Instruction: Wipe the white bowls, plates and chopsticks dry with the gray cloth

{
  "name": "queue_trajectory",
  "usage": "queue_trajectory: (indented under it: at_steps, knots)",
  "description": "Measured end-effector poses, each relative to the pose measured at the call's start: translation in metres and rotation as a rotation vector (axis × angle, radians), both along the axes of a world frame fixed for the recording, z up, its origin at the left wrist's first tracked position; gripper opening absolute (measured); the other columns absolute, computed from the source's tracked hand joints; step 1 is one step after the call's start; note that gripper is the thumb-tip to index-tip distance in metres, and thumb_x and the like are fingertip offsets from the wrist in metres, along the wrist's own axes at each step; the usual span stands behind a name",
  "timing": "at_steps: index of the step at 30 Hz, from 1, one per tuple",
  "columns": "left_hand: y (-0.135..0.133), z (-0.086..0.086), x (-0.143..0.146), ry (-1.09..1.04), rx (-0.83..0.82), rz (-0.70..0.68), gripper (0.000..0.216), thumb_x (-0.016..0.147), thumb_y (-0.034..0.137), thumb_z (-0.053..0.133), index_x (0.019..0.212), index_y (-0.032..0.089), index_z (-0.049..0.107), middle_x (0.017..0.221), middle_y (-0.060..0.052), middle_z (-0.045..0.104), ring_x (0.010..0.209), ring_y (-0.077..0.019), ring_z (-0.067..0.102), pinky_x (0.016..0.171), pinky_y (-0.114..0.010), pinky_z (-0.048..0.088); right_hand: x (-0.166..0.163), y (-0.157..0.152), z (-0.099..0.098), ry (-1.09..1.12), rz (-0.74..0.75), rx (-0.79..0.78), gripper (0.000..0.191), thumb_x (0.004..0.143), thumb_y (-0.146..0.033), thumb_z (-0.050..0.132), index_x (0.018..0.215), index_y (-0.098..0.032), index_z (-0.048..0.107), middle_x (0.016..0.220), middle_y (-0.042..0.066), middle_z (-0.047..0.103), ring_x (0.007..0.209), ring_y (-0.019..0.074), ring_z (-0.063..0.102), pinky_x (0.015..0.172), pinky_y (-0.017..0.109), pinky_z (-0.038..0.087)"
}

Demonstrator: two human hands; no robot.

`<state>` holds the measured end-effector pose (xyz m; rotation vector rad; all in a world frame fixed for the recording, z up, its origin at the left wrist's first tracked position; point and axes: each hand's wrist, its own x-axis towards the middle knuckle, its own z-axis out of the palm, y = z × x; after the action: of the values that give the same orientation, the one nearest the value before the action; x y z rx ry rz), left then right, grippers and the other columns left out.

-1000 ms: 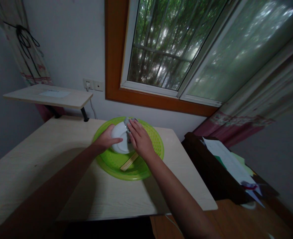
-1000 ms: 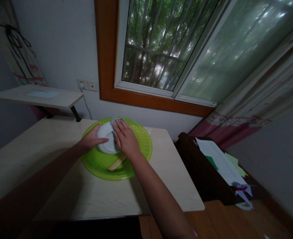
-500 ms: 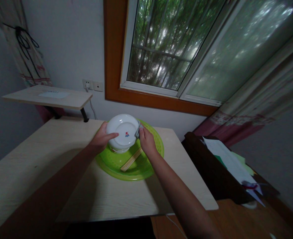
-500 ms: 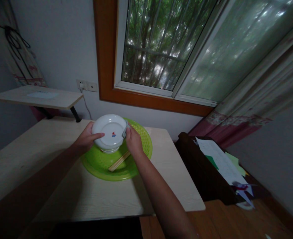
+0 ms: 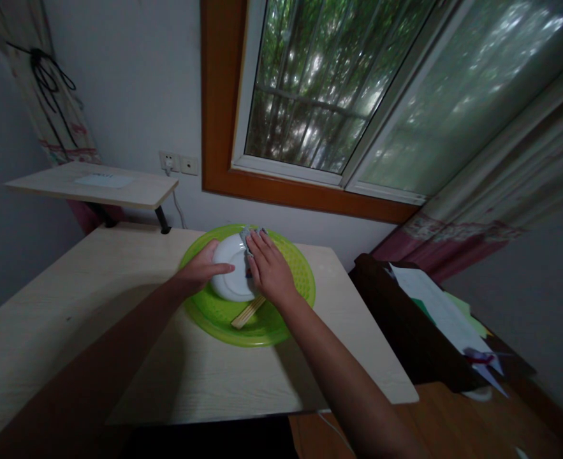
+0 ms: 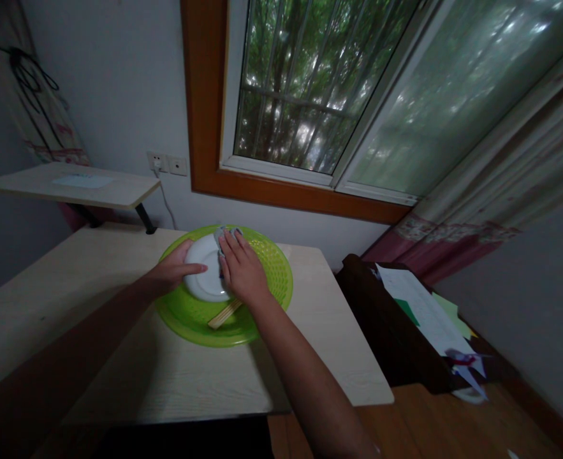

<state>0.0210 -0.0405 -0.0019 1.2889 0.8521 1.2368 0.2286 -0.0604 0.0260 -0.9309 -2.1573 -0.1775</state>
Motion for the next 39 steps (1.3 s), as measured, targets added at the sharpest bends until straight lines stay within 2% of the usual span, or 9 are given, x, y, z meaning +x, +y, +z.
queue_trajectory:
  at_steps: [3,7,11,15,19,26,31,35,39]
  knots:
    - [-0.003,0.005,0.0,-0.04,0.005,-0.008,0.056,0.058,0.027,0.084,0.107,0.018,0.059,0.105,-0.008,0.069,0.098,-0.0302,0.065,0.085,-0.041,0.052,-0.001,0.0,0.001,0.013,-0.017,-0.001,0.049,0.102,-0.028,0.04,0.148,-0.016,0.044,0.154,0.009,0.044,0.149,0.0242,0.03,0.123,0.049,0.031]
    - [-0.008,0.015,0.0,-0.118,-0.037,-0.011,0.063,0.06,0.025,0.083,0.115,0.016,0.054,0.108,-0.009,0.068,0.101,-0.0297,0.065,0.088,-0.042,0.051,0.004,0.005,-0.004,0.121,-0.111,-0.057,0.047,0.103,-0.03,0.036,0.145,-0.013,0.049,0.149,0.012,0.05,0.143,0.0242,0.042,0.121,0.047,0.034]
    - [-0.008,0.017,-0.003,-0.14,-0.065,0.065,0.063,0.058,0.024,0.084,0.112,0.015,0.053,0.106,-0.008,0.067,0.099,-0.0281,0.064,0.086,-0.039,0.051,0.012,0.012,-0.012,0.288,-0.178,-0.179,0.047,0.104,-0.038,0.033,0.139,-0.017,0.057,0.139,0.012,0.061,0.129,0.0242,0.057,0.113,0.046,0.043]
    - [-0.005,0.015,-0.005,-0.172,-0.089,0.142,0.06,0.06,0.025,0.083,0.11,0.016,0.051,0.104,-0.006,0.065,0.098,-0.0262,0.064,0.086,-0.038,0.051,0.015,0.016,-0.018,0.355,-0.189,-0.237,0.049,0.104,-0.043,0.032,0.134,-0.018,0.061,0.133,0.013,0.065,0.124,0.025,0.062,0.109,0.046,0.047]
    - [-0.004,0.015,-0.006,-0.192,-0.109,0.15,0.059,0.059,0.025,0.083,0.108,0.016,0.051,0.101,-0.005,0.066,0.096,-0.0261,0.065,0.085,-0.039,0.051,0.013,0.015,-0.017,0.318,-0.203,-0.216,0.051,0.104,-0.043,0.032,0.137,-0.014,0.058,0.137,0.014,0.061,0.129,0.025,0.058,0.113,0.045,0.043]
    - [-0.006,0.016,-0.002,-0.166,-0.078,0.014,0.064,0.059,0.021,0.083,0.116,0.015,0.055,0.107,-0.009,0.069,0.1,-0.0297,0.066,0.087,-0.042,0.053,0.01,0.009,-0.01,0.158,-0.094,-0.09,0.048,0.103,-0.033,0.035,0.147,-0.019,0.046,0.151,0.01,0.049,0.143,0.023,0.042,0.12,0.048,0.035]
    - [-0.008,0.019,0.0,-0.182,-0.078,0.047,0.064,0.057,0.02,0.083,0.115,0.014,0.056,0.106,-0.01,0.069,0.097,-0.0292,0.067,0.086,-0.042,0.053,0.007,0.005,-0.006,0.057,-0.036,-0.047,0.048,0.102,-0.029,0.039,0.15,-0.021,0.042,0.157,0.007,0.04,0.149,0.0237,0.031,0.122,0.051,0.032]
    - [-0.005,0.018,-0.002,-0.235,-0.124,0.131,0.061,0.058,0.021,0.083,0.112,0.014,0.055,0.097,-0.006,0.07,0.087,-0.0241,0.068,0.081,-0.037,0.054,0.005,0.001,-0.004,-0.004,0.018,-0.023,0.045,0.1,-0.028,0.043,0.144,-0.022,0.05,0.153,0.006,0.046,0.148,0.0241,0.032,0.122,0.051,0.033]
    - [-0.001,0.015,-0.005,-0.284,-0.144,0.16,0.056,0.059,0.023,0.082,0.107,0.014,0.055,0.092,-0.005,0.07,0.079,-0.0201,0.067,0.076,-0.034,0.053,0.003,-0.006,-0.004,-0.12,0.096,-0.017,0.042,0.098,-0.028,0.048,0.139,-0.023,0.056,0.147,0.005,0.054,0.142,0.0243,0.043,0.12,0.05,0.036]
